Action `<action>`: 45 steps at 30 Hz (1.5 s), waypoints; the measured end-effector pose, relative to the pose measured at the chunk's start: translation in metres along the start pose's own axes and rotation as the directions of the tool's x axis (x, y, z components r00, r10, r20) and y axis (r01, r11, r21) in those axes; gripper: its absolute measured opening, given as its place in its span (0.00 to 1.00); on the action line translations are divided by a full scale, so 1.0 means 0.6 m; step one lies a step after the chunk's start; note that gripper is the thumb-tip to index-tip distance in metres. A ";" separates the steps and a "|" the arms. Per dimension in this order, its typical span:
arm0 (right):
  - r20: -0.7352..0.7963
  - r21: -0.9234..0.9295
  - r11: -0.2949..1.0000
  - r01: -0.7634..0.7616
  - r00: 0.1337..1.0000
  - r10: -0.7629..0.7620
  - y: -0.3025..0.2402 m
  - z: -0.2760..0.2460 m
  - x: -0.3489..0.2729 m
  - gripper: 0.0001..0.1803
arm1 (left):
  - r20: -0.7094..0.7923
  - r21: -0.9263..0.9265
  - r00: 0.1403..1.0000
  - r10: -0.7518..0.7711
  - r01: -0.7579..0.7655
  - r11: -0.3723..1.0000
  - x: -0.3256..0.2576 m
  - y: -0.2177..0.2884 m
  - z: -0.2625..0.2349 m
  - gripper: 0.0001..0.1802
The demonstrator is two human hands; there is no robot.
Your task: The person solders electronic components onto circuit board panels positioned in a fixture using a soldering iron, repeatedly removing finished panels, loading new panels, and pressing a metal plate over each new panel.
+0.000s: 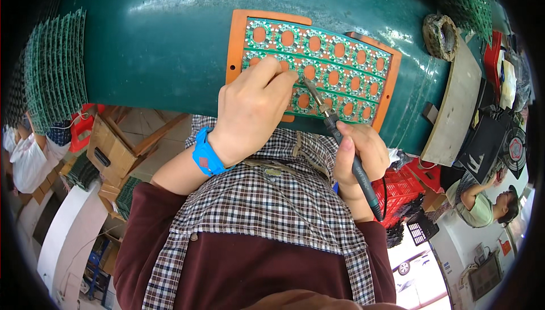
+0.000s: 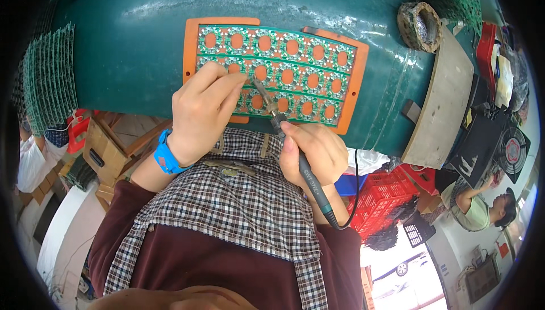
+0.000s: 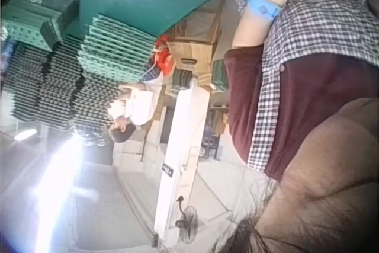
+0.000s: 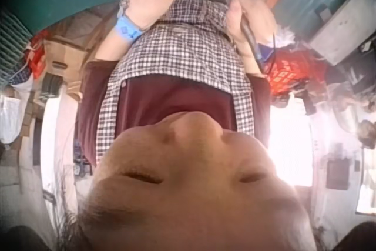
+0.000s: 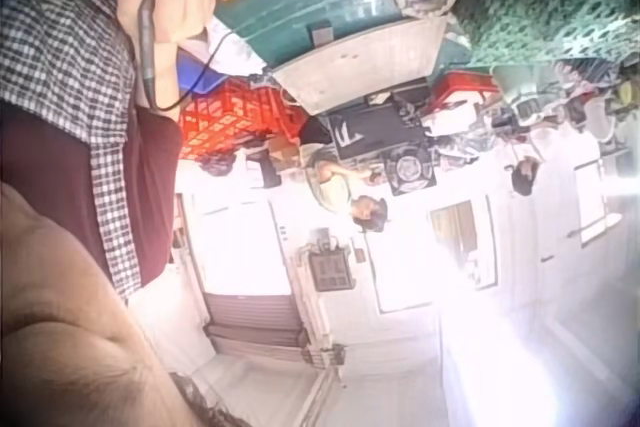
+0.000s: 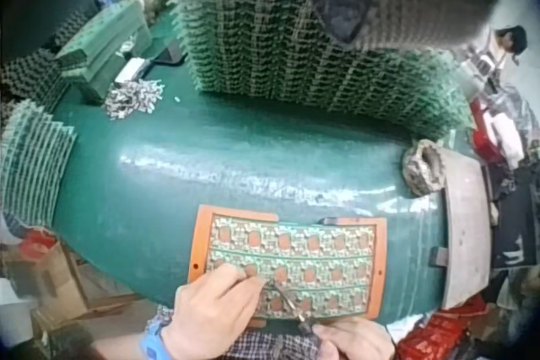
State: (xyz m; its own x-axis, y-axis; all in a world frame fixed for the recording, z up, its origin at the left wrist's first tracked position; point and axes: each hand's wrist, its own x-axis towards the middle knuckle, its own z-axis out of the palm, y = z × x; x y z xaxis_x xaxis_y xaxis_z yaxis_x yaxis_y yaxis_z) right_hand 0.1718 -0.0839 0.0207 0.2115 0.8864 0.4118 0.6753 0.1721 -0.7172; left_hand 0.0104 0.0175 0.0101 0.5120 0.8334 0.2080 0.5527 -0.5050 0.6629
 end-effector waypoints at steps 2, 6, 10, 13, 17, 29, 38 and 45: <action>0.001 0.004 1.000 0.011 1.000 -0.011 0.000 -0.002 0.001 0.06 | 0.001 0.014 0.999 0.036 -0.036 0.999 0.003 -0.002 -0.008 0.06; -0.046 -0.021 0.998 0.053 0.998 -0.054 0.004 -0.011 0.016 0.06 | -0.089 0.009 0.996 0.021 -0.021 1.000 0.025 -0.013 -0.017 0.07; -0.041 -0.046 0.999 -0.027 0.999 0.025 0.015 -0.007 0.041 0.06 | -0.072 0.024 0.997 -0.012 0.014 1.000 0.054 -0.023 0.003 0.08; -0.040 -0.049 0.999 -0.009 0.999 0.007 0.029 0.005 0.058 0.06 | -0.061 0.020 0.998 -0.011 0.012 1.000 0.064 -0.026 0.016 0.08; -0.021 -0.018 1.000 -0.006 1.000 0.005 0.038 0.013 0.065 0.06 | -0.067 -0.002 0.998 -0.018 0.018 1.000 0.068 -0.027 0.025 0.09; -0.017 -0.036 0.997 0.068 0.997 -0.069 0.030 0.014 0.075 0.06 | -0.086 0.013 0.994 -0.062 0.064 0.998 0.076 -0.026 0.012 0.07; 0.003 -0.044 0.998 0.033 0.999 -0.033 0.029 0.020 0.069 0.06 | 0.042 0.011 0.999 -0.015 0.015 1.000 0.083 -0.030 0.015 0.06; 0.032 -0.043 0.996 0.085 0.996 -0.083 0.019 -0.008 0.049 0.05 | -0.005 -0.096 0.999 -0.033 0.032 0.995 0.047 -0.016 0.006 0.09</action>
State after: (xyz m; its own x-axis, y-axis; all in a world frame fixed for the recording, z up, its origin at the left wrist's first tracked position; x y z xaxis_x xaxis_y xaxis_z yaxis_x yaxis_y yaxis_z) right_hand 0.1894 -0.0582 0.0273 0.1319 0.8823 0.4519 0.7203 0.2279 -0.6552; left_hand 0.0219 0.0450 0.0074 0.4900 0.8508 0.1898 0.5032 -0.4538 0.7354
